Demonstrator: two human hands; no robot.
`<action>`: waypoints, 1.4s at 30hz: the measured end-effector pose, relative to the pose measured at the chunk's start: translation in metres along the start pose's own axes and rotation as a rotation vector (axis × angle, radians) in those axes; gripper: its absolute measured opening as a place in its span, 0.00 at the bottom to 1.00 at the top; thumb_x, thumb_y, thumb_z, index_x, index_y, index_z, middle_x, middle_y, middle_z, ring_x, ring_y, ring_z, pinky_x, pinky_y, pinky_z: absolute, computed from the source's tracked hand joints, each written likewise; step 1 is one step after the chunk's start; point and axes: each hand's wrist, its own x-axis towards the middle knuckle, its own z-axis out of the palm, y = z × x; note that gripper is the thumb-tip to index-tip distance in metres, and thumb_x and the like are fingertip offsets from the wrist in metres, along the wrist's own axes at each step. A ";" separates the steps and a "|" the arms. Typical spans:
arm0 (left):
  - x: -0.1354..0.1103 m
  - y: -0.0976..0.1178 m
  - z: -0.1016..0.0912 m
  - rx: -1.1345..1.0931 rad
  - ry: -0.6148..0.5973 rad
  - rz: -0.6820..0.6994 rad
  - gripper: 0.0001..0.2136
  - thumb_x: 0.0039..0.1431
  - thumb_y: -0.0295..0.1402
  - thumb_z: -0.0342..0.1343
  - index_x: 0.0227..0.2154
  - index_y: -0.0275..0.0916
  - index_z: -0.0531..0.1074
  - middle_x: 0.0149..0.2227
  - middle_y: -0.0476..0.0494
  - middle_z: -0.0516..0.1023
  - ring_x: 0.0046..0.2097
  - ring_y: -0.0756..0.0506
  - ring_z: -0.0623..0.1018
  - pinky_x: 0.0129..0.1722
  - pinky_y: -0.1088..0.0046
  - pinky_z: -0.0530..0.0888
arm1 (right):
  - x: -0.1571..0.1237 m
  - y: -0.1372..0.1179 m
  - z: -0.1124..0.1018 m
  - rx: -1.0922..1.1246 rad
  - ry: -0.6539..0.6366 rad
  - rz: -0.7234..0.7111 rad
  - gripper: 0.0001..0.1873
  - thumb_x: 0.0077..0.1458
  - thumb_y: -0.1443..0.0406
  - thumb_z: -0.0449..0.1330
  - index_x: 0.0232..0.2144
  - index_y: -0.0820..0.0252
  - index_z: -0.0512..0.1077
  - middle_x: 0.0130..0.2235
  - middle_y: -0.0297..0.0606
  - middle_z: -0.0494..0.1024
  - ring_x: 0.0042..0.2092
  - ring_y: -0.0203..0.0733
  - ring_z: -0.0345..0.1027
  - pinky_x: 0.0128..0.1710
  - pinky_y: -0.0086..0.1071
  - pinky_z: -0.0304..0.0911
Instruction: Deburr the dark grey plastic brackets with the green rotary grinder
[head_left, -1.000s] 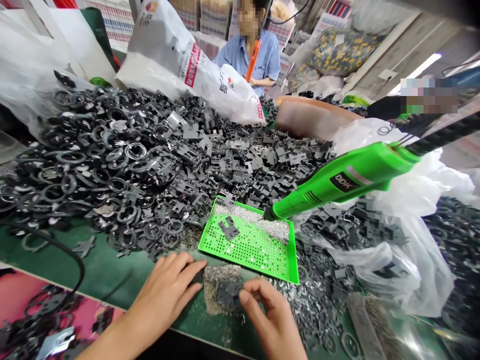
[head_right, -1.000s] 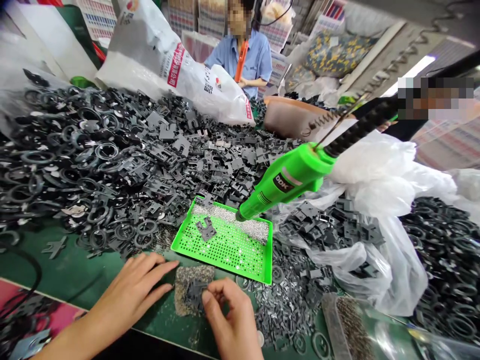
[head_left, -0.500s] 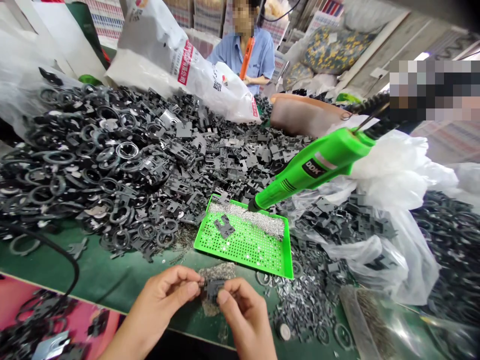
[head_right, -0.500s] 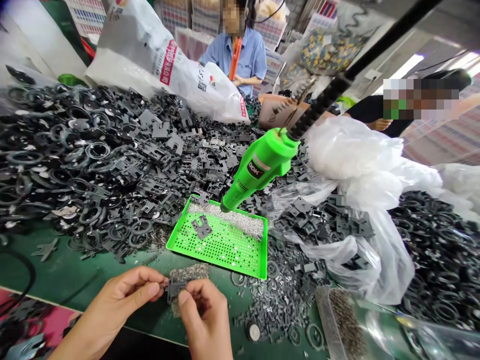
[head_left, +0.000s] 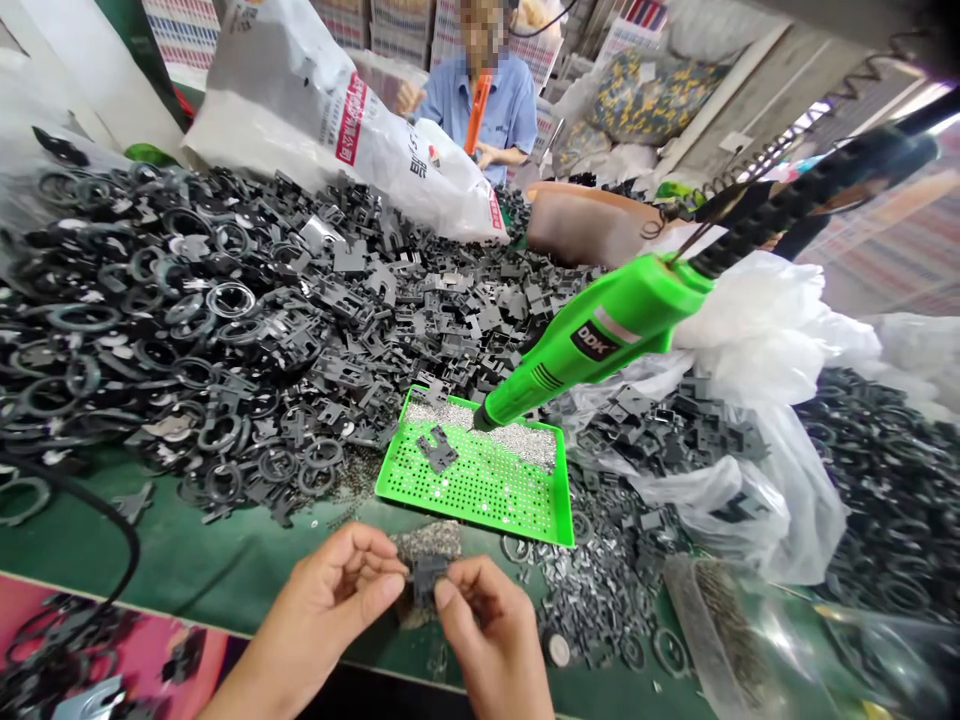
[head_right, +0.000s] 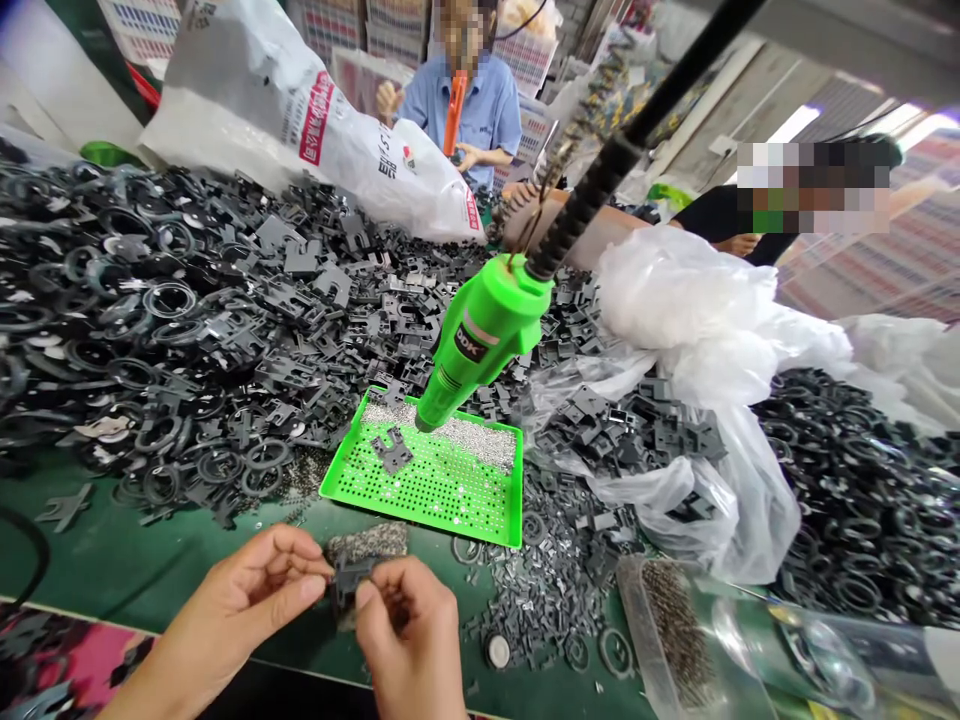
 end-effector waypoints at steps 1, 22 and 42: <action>-0.001 -0.002 0.000 0.057 -0.008 0.050 0.08 0.52 0.39 0.62 0.31 0.41 0.73 0.28 0.50 0.80 0.31 0.48 0.79 0.32 0.78 0.75 | -0.001 0.000 0.000 -0.053 0.029 -0.038 0.13 0.55 0.59 0.58 0.22 0.60 0.68 0.22 0.31 0.65 0.25 0.33 0.57 0.26 0.27 0.54; 0.008 -0.055 0.007 0.891 -0.038 0.735 0.21 0.61 0.30 0.55 0.57 0.39 0.60 0.49 0.41 0.74 0.52 0.40 0.72 0.57 0.51 0.65 | -0.009 0.032 -0.013 -0.221 0.103 0.087 0.18 0.57 0.55 0.54 0.23 0.60 0.68 0.23 0.32 0.69 0.27 0.37 0.61 0.28 0.28 0.54; 0.011 -0.031 0.013 1.012 -0.172 0.755 0.08 0.62 0.30 0.51 0.42 0.46 0.72 0.46 0.45 0.73 0.51 0.42 0.70 0.60 0.50 0.60 | 0.027 0.046 -0.039 0.048 -0.297 0.353 0.23 0.49 0.47 0.61 0.30 0.55 0.57 0.20 0.19 0.62 0.15 0.27 0.54 0.12 0.20 0.45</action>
